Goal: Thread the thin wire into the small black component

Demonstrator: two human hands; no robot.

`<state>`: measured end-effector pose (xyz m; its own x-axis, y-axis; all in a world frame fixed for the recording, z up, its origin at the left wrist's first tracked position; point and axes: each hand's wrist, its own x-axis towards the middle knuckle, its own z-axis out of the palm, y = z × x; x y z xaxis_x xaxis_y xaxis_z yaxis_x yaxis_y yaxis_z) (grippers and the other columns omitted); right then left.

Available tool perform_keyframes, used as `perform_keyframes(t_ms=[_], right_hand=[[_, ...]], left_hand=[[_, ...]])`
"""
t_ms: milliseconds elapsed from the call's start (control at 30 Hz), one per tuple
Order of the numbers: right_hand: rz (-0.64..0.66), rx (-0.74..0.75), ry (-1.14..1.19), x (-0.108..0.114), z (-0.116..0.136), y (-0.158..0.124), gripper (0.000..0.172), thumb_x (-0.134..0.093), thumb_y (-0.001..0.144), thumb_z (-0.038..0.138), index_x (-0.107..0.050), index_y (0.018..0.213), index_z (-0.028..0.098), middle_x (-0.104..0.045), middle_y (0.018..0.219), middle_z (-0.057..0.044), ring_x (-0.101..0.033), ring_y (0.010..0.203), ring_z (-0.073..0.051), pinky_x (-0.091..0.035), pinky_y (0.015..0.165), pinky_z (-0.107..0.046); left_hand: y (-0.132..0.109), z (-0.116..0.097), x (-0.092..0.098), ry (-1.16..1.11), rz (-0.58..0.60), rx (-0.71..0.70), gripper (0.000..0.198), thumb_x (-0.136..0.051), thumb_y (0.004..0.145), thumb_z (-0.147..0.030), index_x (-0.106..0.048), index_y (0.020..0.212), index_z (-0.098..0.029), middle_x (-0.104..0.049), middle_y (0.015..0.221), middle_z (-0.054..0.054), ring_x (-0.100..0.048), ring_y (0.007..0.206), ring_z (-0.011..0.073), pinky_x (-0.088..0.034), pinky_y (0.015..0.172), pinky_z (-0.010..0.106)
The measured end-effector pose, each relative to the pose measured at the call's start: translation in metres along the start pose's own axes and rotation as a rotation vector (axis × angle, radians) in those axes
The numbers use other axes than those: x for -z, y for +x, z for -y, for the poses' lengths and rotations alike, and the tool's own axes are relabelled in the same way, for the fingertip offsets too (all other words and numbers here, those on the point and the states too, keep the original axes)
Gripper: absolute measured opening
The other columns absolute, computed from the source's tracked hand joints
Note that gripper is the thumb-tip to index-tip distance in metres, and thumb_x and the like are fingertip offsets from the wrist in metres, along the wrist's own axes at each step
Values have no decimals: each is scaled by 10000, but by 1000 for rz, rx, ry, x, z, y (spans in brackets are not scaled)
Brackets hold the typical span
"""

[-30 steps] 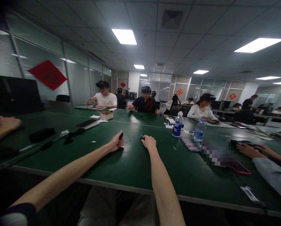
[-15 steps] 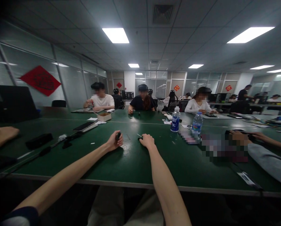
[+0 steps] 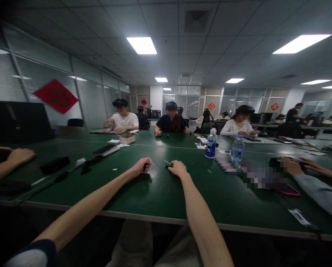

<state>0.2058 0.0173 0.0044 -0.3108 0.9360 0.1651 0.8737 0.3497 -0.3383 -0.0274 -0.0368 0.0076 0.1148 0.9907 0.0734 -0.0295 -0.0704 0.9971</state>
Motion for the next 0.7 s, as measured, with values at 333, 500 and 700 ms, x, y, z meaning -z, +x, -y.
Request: perform_keyframes(t_ms=[333, 500, 700], right_hand=[[54, 188, 102, -14, 29, -3, 309, -641, 733, 469, -695, 984, 297, -642, 1055, -5, -577, 977, -183, -429, 781, -228], [67, 227, 126, -15, 30, -3, 315, -641, 734, 478, -688, 999, 313, -646, 1047, 8, -580, 966, -171, -426, 797, -232], [70, 219, 122, -14, 27, -4, 339, -661, 716, 489, -692, 1003, 310, -644, 1071, 4, -578, 995, -183, -425, 807, -225]], left_hand=[[-1, 14, -7, 856, -58, -404, 121, -723, 617, -231, -671, 726, -236, -546, 548, -3, -506, 536, 174, -285, 528, 228], [2, 19, -7, 895, -53, -436, 70, -723, 646, -260, -664, 677, -240, -559, 546, 10, -509, 522, 182, -287, 525, 233], [-2, 17, -16, 968, -102, -420, 218, -725, 653, -381, -667, 800, -231, -620, 642, 40, -587, 622, 209, -340, 565, 232]])
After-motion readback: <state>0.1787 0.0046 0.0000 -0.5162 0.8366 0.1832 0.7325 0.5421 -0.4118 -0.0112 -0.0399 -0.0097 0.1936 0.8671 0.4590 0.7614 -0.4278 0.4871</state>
